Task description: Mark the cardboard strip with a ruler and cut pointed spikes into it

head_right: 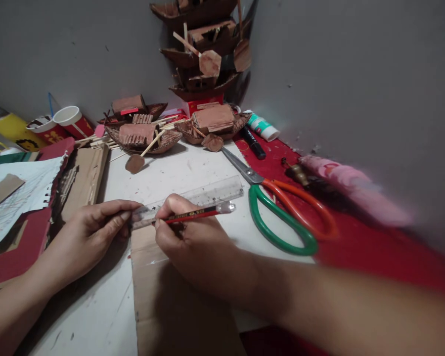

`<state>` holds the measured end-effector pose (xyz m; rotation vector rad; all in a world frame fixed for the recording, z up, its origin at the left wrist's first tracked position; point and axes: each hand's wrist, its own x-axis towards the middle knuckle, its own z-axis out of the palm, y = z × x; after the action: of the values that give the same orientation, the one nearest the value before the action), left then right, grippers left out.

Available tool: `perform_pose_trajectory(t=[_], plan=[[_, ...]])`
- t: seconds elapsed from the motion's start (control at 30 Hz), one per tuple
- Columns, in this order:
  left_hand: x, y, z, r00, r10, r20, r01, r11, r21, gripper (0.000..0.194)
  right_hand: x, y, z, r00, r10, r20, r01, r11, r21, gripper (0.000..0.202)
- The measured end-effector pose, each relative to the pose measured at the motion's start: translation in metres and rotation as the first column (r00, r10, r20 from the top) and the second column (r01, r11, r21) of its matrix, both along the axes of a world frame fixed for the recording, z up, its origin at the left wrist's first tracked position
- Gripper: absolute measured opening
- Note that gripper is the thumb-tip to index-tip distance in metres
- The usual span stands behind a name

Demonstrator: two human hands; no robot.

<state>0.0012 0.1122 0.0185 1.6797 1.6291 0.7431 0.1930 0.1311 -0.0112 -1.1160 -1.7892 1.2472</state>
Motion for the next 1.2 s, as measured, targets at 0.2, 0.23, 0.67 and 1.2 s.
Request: perform_pose_trajectory(t=[0.2, 0.23, 0.67, 1.2], plan=[[0.0, -0.002, 0.002, 0.999, -0.016, -0.035, 0.016, 1.0, 0.006, 0.031, -0.001, 0.0, 0.001, 0.998, 0.036, 0.058, -0.041, 0.996, 0.083, 0.009], [0.0, -0.002, 0.002, 0.999, -0.013, -0.041, 0.013, 1.0, 0.008, 0.031, -0.001, -0.001, 0.001, 0.997, 0.037, 0.063, -0.042, 0.996, 0.079, 0.009], [-0.004, -0.004, -0.007, 0.997, 0.007, -0.08, -0.005, 1.0, 0.019, 0.033, -0.001, 0.001, -0.002, 0.994, 0.062, 0.09, -0.071, 0.993, 0.099, 0.012], [-0.003, -0.003, -0.006, 0.996, 0.0, -0.085, 0.002, 1.0, 0.022, 0.034, 0.001, 0.0, -0.004, 0.99, 0.085, 0.11, -0.098, 0.988, 0.122, 0.01]])
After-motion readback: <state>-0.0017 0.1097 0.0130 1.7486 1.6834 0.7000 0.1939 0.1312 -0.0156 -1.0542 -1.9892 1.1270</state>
